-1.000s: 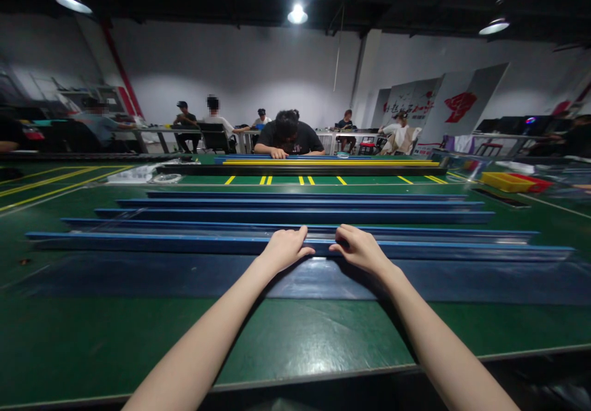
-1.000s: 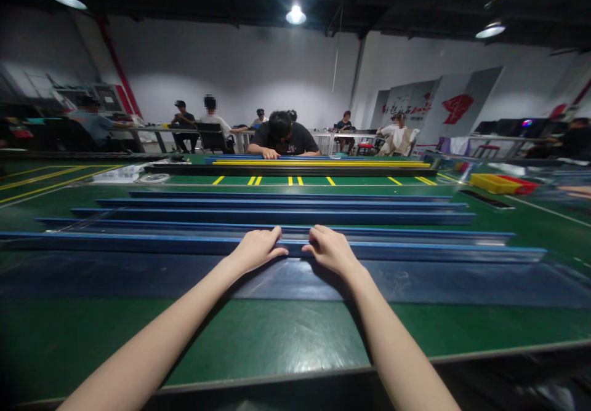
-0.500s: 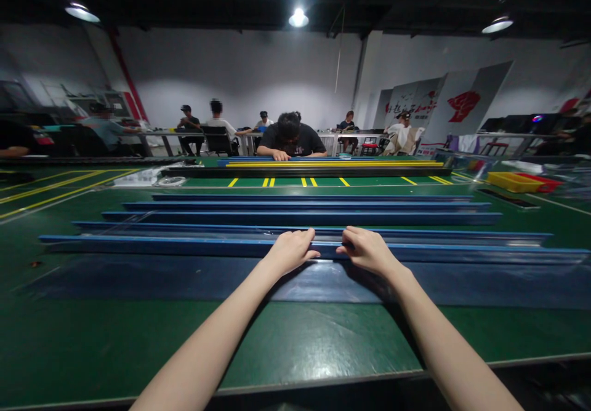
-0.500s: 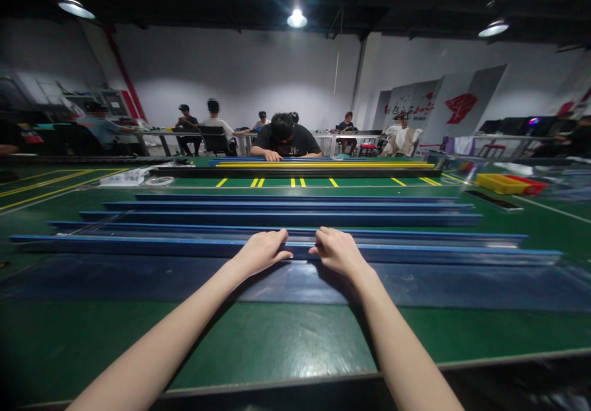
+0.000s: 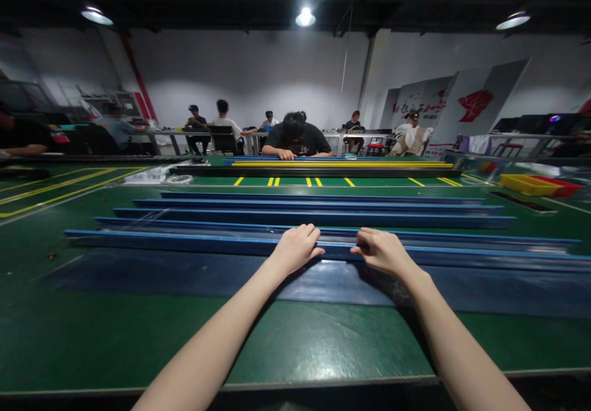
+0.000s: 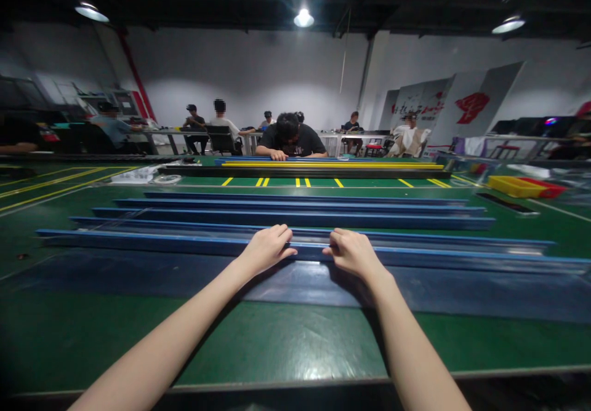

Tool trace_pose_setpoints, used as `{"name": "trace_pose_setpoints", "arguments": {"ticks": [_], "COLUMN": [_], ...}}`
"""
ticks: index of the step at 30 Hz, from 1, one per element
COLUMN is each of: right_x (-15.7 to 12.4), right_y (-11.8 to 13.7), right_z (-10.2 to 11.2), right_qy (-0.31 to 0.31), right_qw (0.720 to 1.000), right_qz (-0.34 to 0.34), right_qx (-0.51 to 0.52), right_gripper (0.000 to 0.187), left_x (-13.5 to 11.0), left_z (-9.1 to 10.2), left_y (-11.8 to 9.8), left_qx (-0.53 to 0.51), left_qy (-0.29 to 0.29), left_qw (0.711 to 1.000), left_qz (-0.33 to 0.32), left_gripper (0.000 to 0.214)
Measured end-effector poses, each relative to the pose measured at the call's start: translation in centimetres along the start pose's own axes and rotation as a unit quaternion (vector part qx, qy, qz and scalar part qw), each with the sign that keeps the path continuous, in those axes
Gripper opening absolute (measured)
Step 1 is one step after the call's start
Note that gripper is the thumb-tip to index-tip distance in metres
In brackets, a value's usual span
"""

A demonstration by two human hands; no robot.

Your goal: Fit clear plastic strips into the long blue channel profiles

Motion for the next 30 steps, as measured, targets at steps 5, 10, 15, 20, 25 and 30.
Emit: {"name": "trace_pose_setpoints", "arguments": {"ticks": [5,10,15,20,25,30], "right_x": [0.03,0.0,-0.13,-0.21,-0.17,-0.18], "right_y": [-0.05,-0.05,-0.07,-0.08,-0.09,-0.09], "right_z": [-0.03,0.07,0.44,0.54,0.47,0.41], "right_qy": [0.007,0.008,-0.007,-0.01,-0.011,-0.007], "right_qw": [1.0,1.0,1.0,0.999,0.999,0.999], "right_qz": [-0.004,-0.007,-0.015,-0.018,-0.014,-0.016], "right_qx": [-0.001,0.009,0.024,0.034,0.037,0.04], "right_gripper": [0.027,0.028,0.026,0.024,0.024,0.024], "left_x": [0.05,0.13,0.13,0.16,0.12,0.14], "left_z": [0.19,0.14,0.14,0.06,-0.06,-0.18], "left_y": [-0.07,-0.11,0.03,0.41,0.65,0.78], "left_qx": [0.007,-0.001,-0.024,-0.058,-0.064,-0.061], "left_qy": [-0.004,0.002,0.015,0.03,0.033,0.033], "left_qw": [1.0,1.0,1.0,0.997,0.997,0.997], "left_qz": [0.0,0.002,0.014,0.032,0.04,0.044], "left_gripper": [0.027,0.026,0.025,0.025,0.027,0.029]}}
Point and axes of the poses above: each hand's wrist, its own x-axis towards the middle knuckle, its own z-axis out of the back of the hand, y = z × x, the point moved 10 cm from there along x, towards the middle knuckle, and after that the axes turned 8 degrees about y, right-handed, at the moved point
